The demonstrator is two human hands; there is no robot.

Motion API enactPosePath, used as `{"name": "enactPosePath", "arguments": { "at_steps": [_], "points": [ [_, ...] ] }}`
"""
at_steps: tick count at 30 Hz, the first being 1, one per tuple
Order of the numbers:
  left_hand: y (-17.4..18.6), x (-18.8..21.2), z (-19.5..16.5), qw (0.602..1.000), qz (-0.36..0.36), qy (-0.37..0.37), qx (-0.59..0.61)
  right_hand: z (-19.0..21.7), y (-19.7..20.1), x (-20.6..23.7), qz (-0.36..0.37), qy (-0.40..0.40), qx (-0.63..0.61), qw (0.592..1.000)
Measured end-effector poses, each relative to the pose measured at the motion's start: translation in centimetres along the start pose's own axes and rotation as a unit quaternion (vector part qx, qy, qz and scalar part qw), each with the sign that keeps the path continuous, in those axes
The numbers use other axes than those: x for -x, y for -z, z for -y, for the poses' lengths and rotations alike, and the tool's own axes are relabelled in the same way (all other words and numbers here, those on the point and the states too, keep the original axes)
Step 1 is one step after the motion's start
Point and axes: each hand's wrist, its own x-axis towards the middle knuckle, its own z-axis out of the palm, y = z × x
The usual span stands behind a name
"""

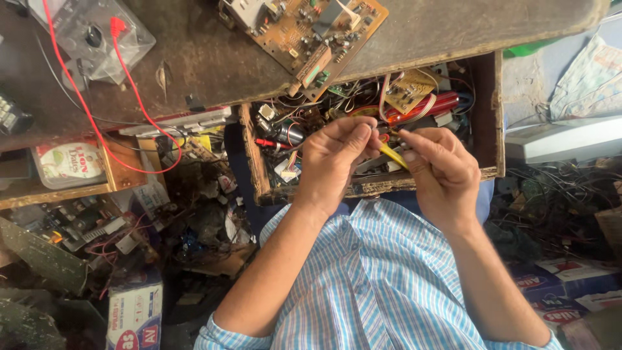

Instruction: The person retrieves a circuit board from a cluttered drawer and uses a soldering iron to work on its backside. They then retrieve a small component from a drawer, attach it to the board, and continue soldering connections.

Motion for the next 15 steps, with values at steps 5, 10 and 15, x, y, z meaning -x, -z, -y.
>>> {"name": "enactPosePath", "arguments": {
  "at_steps": [5,10,15],
  "points": [
    [-0.4,1.1,0.5,0.993,0.038,0.035,0.105,0.0,-0.1,0.4,-0.027,0.072,0.039,0.996],
    [-0.8,1.6,0.7,0.989,0.027,0.058,0.131,0.7,-0.1,0.4,-0.053,0.092,0.048,0.993],
    [-1.0,2.1,0.9,0.988,0.048,0.064,0.136,1.5,-0.3,0.3,-0.051,0.12,0.046,0.99]
  ]
}}
